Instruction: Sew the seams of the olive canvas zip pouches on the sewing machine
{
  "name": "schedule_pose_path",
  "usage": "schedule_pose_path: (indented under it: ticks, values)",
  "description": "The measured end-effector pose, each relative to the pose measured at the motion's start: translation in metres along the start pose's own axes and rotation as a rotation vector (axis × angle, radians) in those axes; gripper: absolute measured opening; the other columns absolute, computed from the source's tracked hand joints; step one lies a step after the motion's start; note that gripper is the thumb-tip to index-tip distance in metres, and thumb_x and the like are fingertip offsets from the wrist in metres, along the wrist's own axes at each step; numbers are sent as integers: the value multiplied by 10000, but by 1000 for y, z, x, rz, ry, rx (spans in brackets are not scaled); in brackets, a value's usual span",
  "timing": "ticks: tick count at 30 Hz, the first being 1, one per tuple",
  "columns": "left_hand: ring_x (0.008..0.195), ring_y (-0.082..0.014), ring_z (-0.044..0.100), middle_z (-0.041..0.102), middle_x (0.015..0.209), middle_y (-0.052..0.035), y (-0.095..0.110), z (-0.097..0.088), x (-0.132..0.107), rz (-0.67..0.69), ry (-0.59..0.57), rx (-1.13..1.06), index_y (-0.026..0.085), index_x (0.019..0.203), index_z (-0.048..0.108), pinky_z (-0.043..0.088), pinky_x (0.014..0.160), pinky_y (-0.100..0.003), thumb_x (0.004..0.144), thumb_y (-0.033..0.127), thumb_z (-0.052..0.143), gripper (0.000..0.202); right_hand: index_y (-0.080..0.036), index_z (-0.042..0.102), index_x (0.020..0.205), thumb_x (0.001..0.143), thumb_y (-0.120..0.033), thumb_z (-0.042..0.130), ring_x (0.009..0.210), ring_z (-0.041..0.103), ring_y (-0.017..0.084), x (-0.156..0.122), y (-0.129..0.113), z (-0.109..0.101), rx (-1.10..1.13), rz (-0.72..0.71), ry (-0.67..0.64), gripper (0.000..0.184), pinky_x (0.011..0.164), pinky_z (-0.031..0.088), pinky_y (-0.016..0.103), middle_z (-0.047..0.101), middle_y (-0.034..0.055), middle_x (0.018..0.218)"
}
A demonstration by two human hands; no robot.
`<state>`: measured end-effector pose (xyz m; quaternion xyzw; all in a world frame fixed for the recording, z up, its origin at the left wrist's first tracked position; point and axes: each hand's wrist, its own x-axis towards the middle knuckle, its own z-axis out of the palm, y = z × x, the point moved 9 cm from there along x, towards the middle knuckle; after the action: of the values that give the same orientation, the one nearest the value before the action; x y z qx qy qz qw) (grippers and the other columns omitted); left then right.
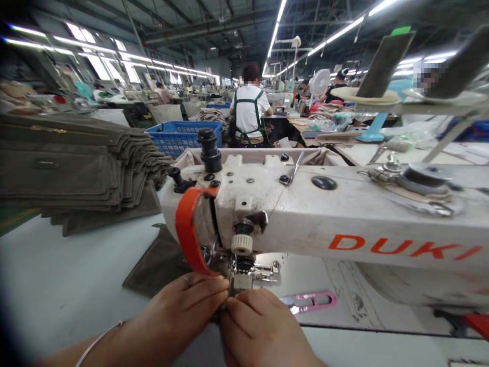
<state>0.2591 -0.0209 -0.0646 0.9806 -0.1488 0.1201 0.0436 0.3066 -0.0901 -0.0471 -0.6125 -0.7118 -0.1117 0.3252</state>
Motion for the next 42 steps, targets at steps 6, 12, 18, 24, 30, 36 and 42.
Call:
schedule_pose_path:
  ticks: [6,12,18,24,30,36,42]
  values:
    - [1060,-197,640,683,1130,-65,-8,-12,13,-22,10,-35,126,1134,568,510,978,-326,883,-10,448,310,-162,648,981,893,-85,489,881,652,195,2,5,5,-10,48,-38,197,743,563,297,705,59,869]
    - [1027,-204,645,680,1107,-103,-17,-18,13,-5,107,-55,113,1156,543,544,937,-334,937,20,395,280,-152,646,1028,860,-65,496,907,644,216,8,12,2,-13,87,-5,241,785,558,348,713,65,924]
    - [1019,-179,631,669,1109,-54,-21,-19,3,-38,143,-145,183,1156,555,532,933,-321,988,87,406,244,-151,648,1070,857,-70,487,891,627,227,10,14,-1,-3,119,-1,278,800,561,395,705,68,987]
    - [943,-174,599,657,1024,-42,-23,-17,9,-61,85,-199,159,1084,578,504,907,-312,944,12,434,249,-151,665,1040,860,-60,496,887,599,237,6,17,3,56,172,-63,263,809,546,417,686,70,940]
    - [938,-188,618,671,1009,-60,-19,-21,13,-30,94,-125,155,985,612,506,883,-337,963,44,419,223,-163,669,1073,884,-78,510,875,604,229,3,15,-5,101,197,-62,261,809,541,403,692,66,917]
    - [920,-163,633,682,1016,-51,-24,-19,12,-60,105,-179,173,985,625,515,899,-314,958,50,433,229,-157,605,1204,842,-52,477,954,627,245,3,14,-11,47,159,-50,398,810,552,407,702,81,1093]
    - [967,-172,646,699,1034,-37,-27,-8,8,-9,37,-136,176,1043,608,520,934,-323,932,24,456,242,-203,617,1170,823,-51,475,935,639,240,5,18,-4,46,189,-59,405,832,547,440,706,36,1129]
